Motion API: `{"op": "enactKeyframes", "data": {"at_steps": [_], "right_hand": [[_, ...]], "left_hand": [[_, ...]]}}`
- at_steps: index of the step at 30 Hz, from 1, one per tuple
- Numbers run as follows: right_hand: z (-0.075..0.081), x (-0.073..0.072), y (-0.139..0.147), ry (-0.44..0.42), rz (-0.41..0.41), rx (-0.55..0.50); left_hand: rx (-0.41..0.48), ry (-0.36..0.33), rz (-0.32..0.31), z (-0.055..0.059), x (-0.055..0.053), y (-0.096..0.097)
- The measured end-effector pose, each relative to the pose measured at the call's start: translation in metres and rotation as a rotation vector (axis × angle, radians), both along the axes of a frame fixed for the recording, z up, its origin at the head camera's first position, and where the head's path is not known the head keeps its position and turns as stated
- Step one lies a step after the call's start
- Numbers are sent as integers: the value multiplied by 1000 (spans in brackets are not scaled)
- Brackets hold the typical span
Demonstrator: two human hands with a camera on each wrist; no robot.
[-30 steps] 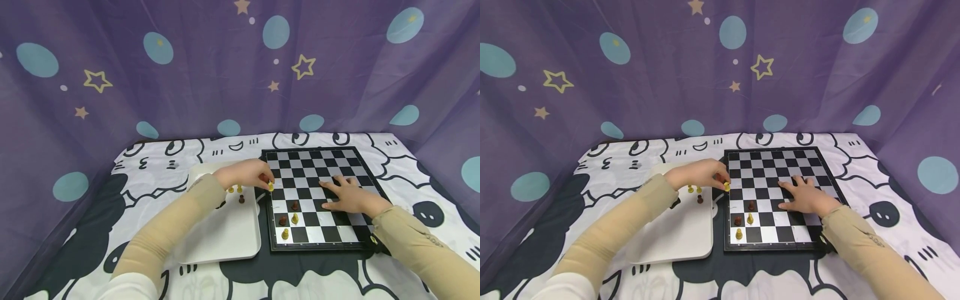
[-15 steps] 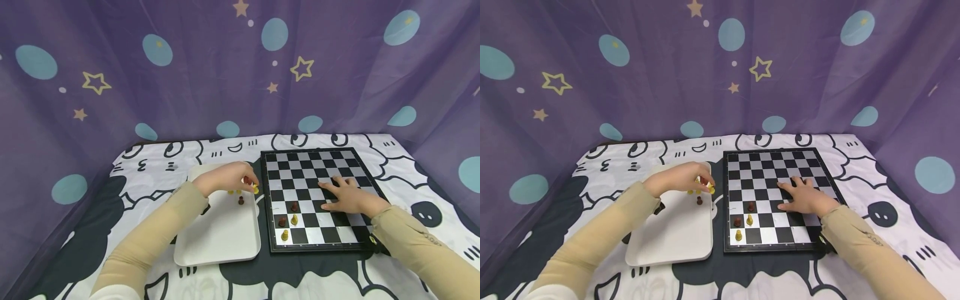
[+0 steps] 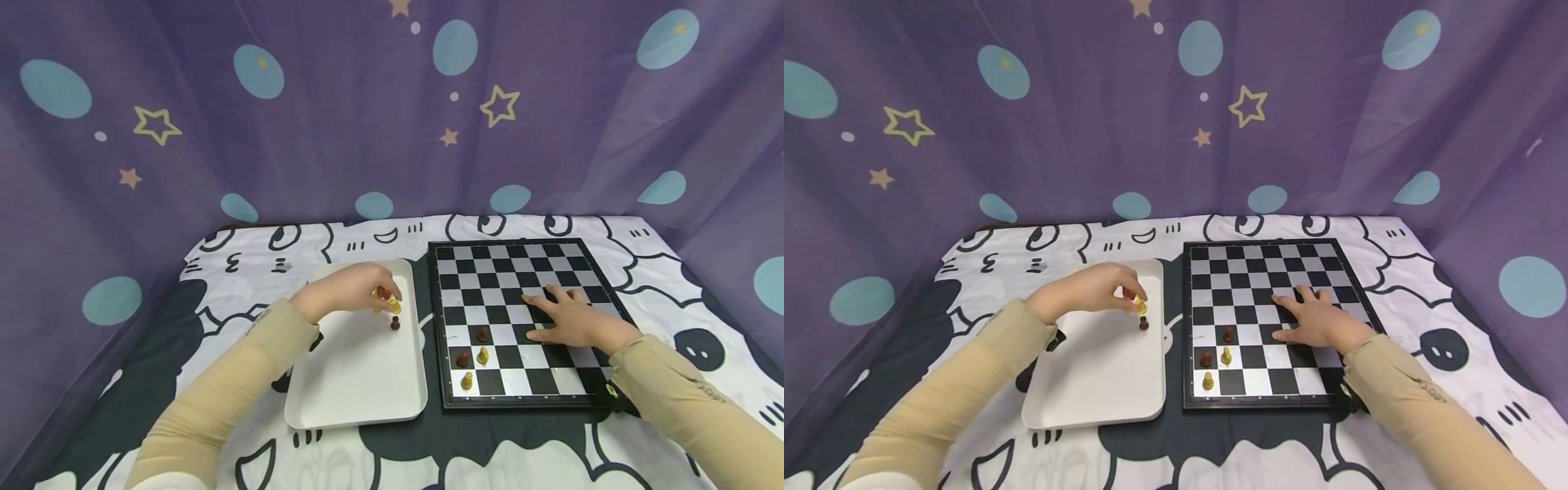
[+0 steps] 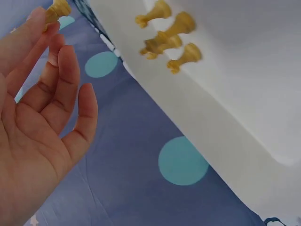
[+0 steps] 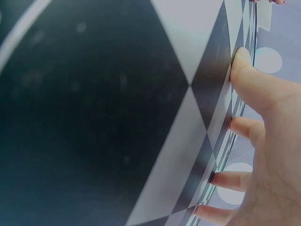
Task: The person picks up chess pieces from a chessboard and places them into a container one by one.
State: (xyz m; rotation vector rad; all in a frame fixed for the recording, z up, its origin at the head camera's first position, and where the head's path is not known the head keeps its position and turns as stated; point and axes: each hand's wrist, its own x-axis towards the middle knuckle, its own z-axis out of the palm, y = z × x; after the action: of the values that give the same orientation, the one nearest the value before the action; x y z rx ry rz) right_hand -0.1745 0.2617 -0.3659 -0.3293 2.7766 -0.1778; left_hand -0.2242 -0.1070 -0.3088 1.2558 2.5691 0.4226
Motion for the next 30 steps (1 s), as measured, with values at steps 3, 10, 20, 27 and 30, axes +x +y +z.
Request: {"op": "enactKeyframes", "data": {"at_steps": [3,10,20,27,30], "right_hand": [[1,0,1,-2,-2,0],[0,0,0,-8,-3,-2],[0,0,-1,-10,2,13],[-1,0,-1,-3,-1,2],[-1,1,-1,-7,-7,-2]], "left_hand": [[-20,18,-8,-1,-1,-3],[-49,35,-26,-9,0,-10],[-182,7,6,-20,2,-15],[-232,-23,53,-24,2,-14],[-246,-23,57,-26,2,-13]]}}
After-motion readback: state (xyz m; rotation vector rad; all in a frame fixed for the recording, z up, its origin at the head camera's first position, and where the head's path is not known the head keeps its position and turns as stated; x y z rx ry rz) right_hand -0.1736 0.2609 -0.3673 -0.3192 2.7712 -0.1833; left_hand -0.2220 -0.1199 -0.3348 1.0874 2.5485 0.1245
